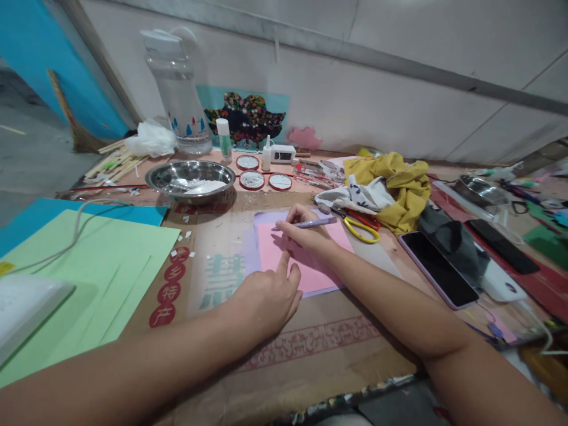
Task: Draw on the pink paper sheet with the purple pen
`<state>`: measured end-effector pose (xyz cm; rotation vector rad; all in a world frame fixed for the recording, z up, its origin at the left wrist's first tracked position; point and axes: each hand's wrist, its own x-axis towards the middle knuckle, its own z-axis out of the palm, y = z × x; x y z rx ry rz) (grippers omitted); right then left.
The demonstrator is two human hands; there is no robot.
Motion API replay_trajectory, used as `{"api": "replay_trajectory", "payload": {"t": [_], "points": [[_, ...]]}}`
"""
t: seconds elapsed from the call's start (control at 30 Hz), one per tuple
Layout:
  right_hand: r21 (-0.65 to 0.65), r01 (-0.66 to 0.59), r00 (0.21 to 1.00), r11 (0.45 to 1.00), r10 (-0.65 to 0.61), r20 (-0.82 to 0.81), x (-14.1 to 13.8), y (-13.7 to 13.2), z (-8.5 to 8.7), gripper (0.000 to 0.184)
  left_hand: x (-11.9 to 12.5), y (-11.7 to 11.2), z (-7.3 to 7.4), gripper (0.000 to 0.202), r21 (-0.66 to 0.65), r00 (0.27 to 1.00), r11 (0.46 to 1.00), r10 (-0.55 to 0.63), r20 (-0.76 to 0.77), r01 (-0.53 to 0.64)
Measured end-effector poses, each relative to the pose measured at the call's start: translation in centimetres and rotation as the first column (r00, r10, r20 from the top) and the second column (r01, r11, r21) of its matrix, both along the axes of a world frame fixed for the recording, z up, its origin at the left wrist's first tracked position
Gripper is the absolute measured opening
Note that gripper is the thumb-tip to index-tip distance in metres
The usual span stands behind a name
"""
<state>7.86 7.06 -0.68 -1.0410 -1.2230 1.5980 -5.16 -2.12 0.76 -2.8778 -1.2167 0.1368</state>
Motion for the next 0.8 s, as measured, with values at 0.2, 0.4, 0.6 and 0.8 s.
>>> {"api": "replay_trajectory", "payload": {"t": [0.2,0.4,0.6,0.8], "points": [[0.064,0.078,0.991,0.995,-0.084,0.106,0.0,0.4,-0.4,0.028,-0.2,0.0,-0.9,0.045,0.050,0.999,0.999,-0.004,0.041,0.002],[0.059,0.038,0.998,0.998,-0.041,0.045,-0.1,0.3,-0.9,0.028,-0.2,0.1,-0.8,0.045,0.070,0.999,0.997,-0.026,0.030,0.024],[0.031,-0.001,1.000,1.000,0.001,-0.017,-0.1,0.4,-1.2,0.030,-0.2,0.0,-0.7,0.045,0.072,0.999,0.997,-0.016,0.032,0.014],[0.023,0.000,1.000,1.000,0.000,0.001,-0.1,0.3,-0.8,0.030,-0.1,0.1,-0.6,0.044,0.063,0.999,0.998,-0.023,0.026,0.021]]}}
